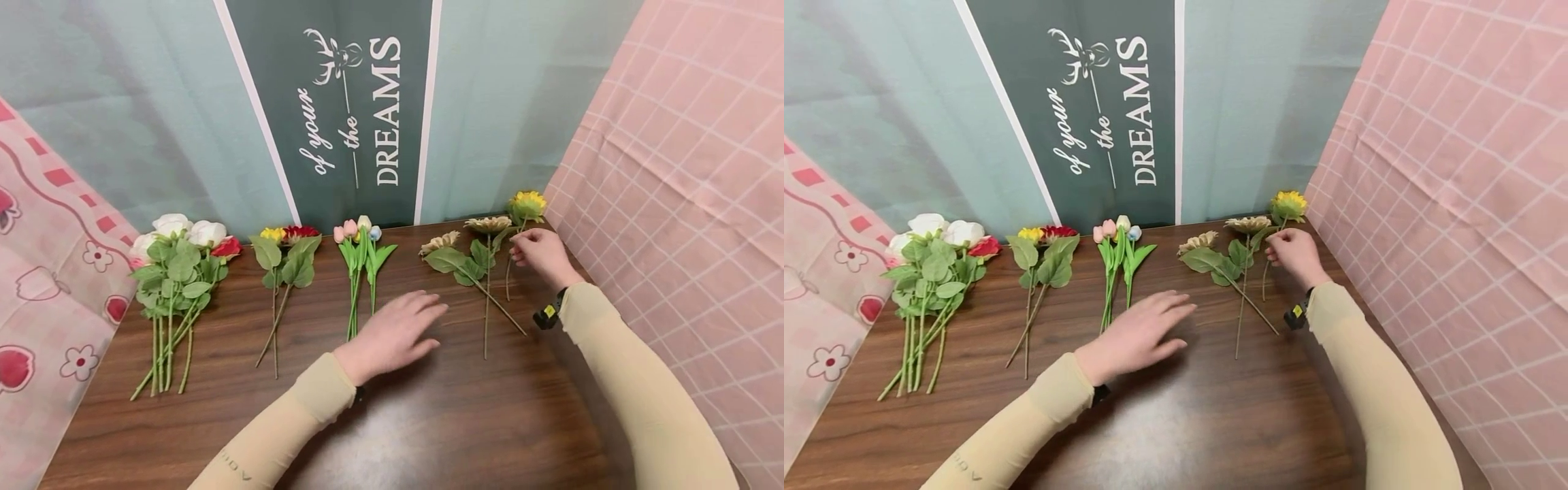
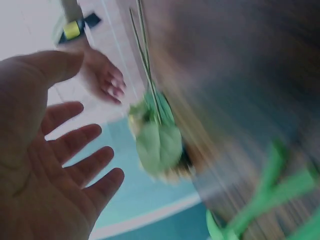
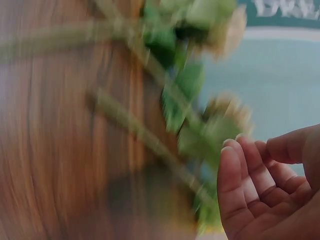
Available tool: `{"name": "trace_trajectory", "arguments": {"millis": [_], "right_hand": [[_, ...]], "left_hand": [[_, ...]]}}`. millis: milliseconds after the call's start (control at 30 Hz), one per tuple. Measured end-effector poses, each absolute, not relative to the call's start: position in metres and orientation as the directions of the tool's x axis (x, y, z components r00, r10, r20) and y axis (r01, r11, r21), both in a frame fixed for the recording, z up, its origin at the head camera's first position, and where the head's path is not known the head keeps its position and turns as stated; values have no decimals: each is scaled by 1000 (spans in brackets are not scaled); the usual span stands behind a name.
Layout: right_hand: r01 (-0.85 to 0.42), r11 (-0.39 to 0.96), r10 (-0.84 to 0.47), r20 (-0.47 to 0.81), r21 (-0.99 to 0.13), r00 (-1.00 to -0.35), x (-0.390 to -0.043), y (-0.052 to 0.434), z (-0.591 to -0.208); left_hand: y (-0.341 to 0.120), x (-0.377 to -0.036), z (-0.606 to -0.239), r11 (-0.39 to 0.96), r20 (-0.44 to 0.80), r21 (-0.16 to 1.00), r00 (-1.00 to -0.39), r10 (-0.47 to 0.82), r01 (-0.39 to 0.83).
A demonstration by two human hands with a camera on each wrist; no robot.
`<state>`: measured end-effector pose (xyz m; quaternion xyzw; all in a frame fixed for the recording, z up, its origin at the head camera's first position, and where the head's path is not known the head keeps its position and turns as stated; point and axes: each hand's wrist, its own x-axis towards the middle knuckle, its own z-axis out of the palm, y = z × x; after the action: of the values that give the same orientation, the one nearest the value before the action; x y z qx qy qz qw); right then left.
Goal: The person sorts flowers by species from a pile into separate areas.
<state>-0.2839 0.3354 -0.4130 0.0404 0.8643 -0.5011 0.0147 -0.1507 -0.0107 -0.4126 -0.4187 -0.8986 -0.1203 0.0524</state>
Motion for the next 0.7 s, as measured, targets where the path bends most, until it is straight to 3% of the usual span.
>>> {"name": "trace_trajectory", "arguments": {"millis": [133, 367, 567, 700], "right_hand": [[150, 517, 107, -110, -843, -988, -297, 354, -422], [237, 570, 170, -170, -787, -971, -316, 354, -441], [264, 662, 214, -161, -702, -964, -320, 346, -444], [298, 601, 236, -191, -742, -953, -320, 348, -444]], "left_hand": [[18, -144, -415, 557, 154, 104, -566, 810, 824], [47, -134, -427, 483, 131, 75, -488, 863, 873], [50, -129, -433, 466, 132, 68, -471, 872, 882], [48, -129, -434, 471, 130, 76, -477, 869, 879]]}}
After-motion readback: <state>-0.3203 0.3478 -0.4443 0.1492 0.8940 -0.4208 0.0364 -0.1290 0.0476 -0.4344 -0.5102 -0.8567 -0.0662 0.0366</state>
